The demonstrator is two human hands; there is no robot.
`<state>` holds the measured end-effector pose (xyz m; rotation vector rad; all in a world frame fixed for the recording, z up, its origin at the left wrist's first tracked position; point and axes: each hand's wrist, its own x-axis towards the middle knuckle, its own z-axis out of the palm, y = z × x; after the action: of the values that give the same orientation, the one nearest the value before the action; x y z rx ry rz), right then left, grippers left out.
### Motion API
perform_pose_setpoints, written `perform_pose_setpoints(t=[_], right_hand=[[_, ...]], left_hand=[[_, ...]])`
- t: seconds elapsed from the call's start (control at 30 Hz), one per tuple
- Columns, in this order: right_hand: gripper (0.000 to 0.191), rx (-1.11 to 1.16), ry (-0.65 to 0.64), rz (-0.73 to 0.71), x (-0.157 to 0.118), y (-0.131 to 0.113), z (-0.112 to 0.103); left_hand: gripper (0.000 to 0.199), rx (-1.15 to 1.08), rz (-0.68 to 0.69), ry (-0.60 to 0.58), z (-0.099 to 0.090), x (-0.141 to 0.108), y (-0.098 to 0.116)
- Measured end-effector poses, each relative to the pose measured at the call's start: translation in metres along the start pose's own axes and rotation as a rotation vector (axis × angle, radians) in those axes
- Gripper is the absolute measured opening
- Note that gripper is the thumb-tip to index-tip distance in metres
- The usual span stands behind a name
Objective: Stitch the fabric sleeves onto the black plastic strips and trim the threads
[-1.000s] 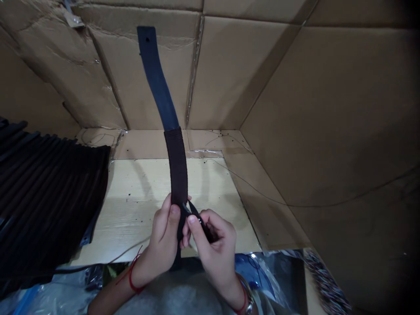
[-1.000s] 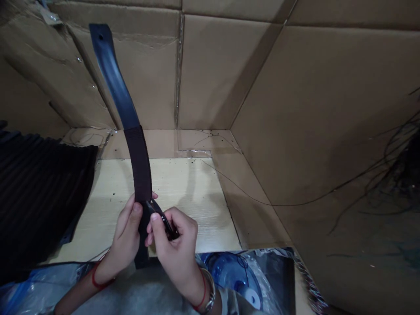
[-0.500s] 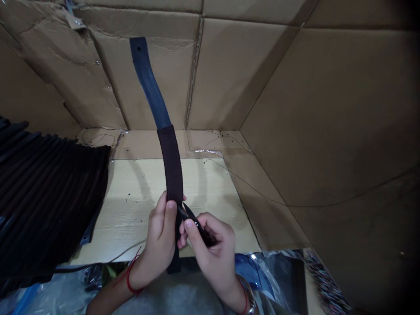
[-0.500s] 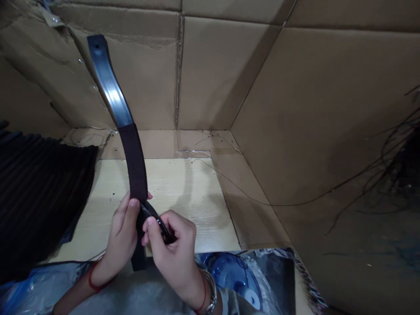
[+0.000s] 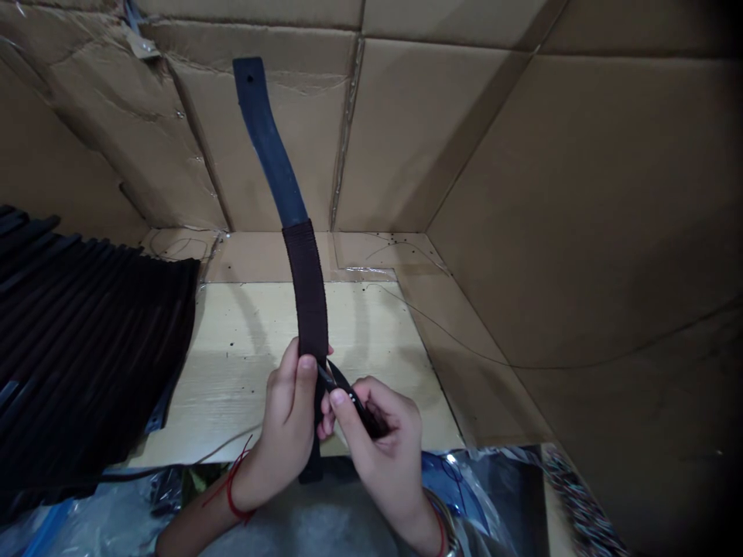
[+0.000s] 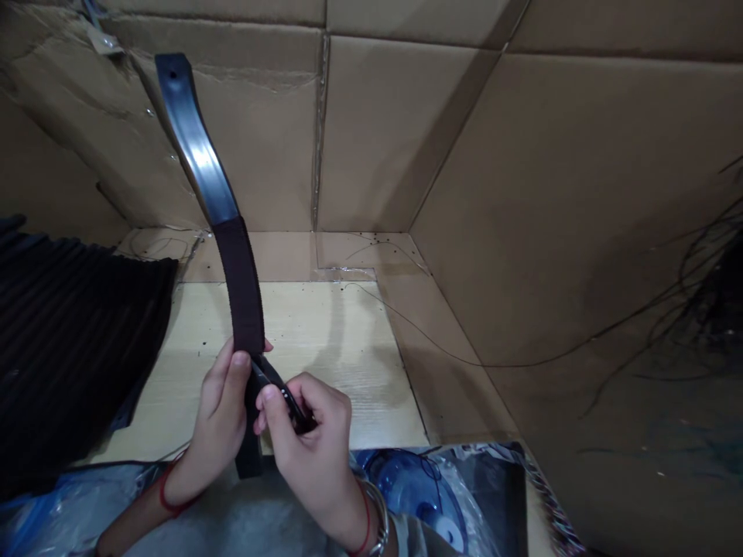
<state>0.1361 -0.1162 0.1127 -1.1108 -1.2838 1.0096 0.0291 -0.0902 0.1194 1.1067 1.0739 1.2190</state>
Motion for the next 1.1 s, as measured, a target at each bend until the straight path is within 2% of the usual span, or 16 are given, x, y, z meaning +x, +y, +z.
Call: perform_pose_setpoints(t=[0.37,0.6,0.83,0.93,1.1], right_hand=[[0.025,0.047,0.007,0.046,0.0,-0.004,0.001],[0.027,0.061,0.067,0.052,0.0,-0.005,0.002],[0.032,0.044,0.133,0.026,-0.003,-0.006,0.005],[0.033,0.002,0.154,-0.016,-0.003,-0.006,0.008],[0.031,0.066,0.09,0.035,-0.003,-0.004,0.011]], left_hand=[[0.032,0.011,0.046,-0.042,0.0,-0.001,-0.004],[0.031,0.052,0.092,-0.057,-0.002,-0.005,-0.014],[0.037,0.067,-0.009,-0.102,-0.004,-0.017,-0.016],[0.039,0.082,-0.022,-0.049,-0.008,-0.02,-0.015],[0.049,-0.04,-0.097,-0.113,-0.011,-0.017,-0.012]])
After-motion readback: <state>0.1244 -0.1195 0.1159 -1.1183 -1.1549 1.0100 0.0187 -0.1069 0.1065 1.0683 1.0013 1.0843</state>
